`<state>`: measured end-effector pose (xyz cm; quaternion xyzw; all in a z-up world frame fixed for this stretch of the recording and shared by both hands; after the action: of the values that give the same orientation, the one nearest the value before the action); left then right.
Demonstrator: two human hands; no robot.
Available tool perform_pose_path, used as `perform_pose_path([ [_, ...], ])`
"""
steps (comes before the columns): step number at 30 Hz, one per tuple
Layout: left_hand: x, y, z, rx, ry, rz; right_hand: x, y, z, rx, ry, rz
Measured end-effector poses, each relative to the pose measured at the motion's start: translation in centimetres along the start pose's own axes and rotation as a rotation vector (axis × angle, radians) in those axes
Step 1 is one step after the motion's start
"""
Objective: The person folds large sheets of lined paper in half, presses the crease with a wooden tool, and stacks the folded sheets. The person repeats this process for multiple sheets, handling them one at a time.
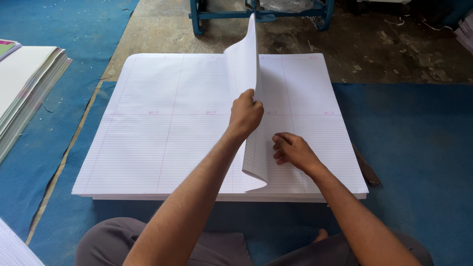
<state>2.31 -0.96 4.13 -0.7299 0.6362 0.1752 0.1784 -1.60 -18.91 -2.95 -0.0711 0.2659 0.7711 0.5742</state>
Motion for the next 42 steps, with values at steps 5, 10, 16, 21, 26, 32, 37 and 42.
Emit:
perform_pose_path([
  [5,-0.8,-0.6,-1.0,0.028,0.174,-0.012,0.5,-0.2,0.2,0.040,-0.118,0.065],
  [10,-1.3,-1.1,0.7,0.097,0.431,-0.014,0.4,-0.3,-0.3,0.056,-0.187,0.081],
  [16,-2.6,0.1,3.9,-0.022,0.547,-0.022,0.4,0.0,-0.2,0.050,-0.136,0.088],
  [21,-4.1,2.1,6.6,-0.145,0.573,-0.049,1.1,0.0,0.0,0.078,-0.138,0.076],
  [26,-4.8,3.0,9.8,-0.311,0.634,-0.056,1.5,-0.2,0.1,0.020,-0.133,0.037],
  [32,-3.9,3.4,14.0,-0.460,0.592,0.002,1.8,-0.3,0.2,0.004,-0.222,0.028],
  [37,-3.1,2.9,15.5,-0.474,0.536,0.014,2.1,-0.7,0.0,0.040,-0.316,0.047],
  [42,-2.8,3.2,14.3,-0.426,0.248,-0.066,3.0,-1.3,-0.1,0.006,-0.236,0.080],
])
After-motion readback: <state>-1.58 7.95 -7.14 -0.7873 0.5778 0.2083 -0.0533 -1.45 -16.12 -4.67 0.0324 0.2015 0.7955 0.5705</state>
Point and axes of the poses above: each hand's wrist, its own y-axis away from the middle knuckle, its own x-axis out of the palm, z = x × y, the point moved 2 cm from there along -y, towards the middle knuckle
